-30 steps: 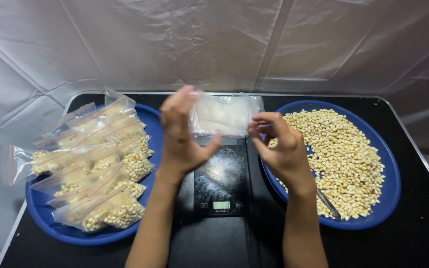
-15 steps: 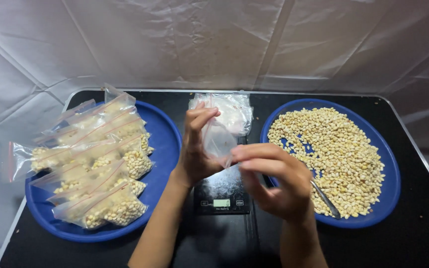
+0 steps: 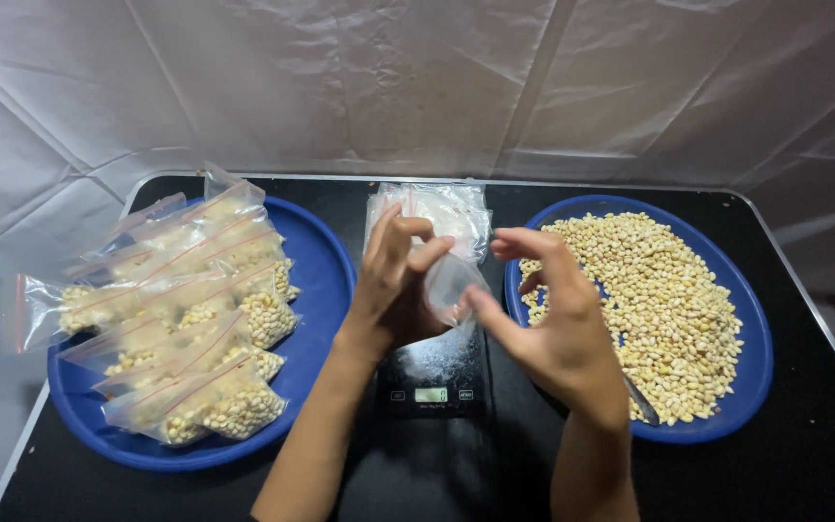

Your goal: The person is scooping seeds from a plate into small plastic bags and weighing them on a digital scale to ensure a specific amount in each bag.

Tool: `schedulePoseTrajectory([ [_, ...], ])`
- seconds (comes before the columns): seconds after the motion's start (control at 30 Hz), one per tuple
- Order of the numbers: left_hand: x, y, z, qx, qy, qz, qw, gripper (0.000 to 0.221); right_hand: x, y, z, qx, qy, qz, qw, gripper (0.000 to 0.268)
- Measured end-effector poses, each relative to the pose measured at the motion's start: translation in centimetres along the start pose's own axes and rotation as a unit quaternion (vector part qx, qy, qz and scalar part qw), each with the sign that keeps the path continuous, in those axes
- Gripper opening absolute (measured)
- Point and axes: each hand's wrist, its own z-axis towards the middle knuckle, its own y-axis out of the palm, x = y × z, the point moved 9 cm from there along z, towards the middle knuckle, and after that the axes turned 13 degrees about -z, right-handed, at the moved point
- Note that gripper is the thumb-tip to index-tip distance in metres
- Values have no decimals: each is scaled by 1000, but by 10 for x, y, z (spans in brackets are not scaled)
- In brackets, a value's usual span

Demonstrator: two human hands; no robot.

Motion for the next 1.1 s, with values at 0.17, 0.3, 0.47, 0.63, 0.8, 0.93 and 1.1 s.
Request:
schedulePoseTrajectory([
  [0.17,11,19,-7,-21,30,9,999,65,6,27,0,-39,35,-47,998,59],
  [0.3,23,20,0,-19,31,4,999,55,20,33,-3,-26,64,-107,992,59],
  [0.47,24,24,2,-21,42,1,999,53,21,29,-3,3,79,-136,988,45],
  [0.63,15,25,-3,-33,21,-21,999,66,20,30,0,-22,96,-114,989,43],
  [0.8,-3,20,-8,-37,-38,-87,995,76,16,18,-1,-49,111,-18,992,43],
  [0.93,-12,10,-4,0,-94,-166,982,73,22,-12,-10,-23,127,4,992,45],
  [1.1,-34,9,-11,-18,-238,-197,951,80,41,-67,-26,46,223,-58,972,33],
])
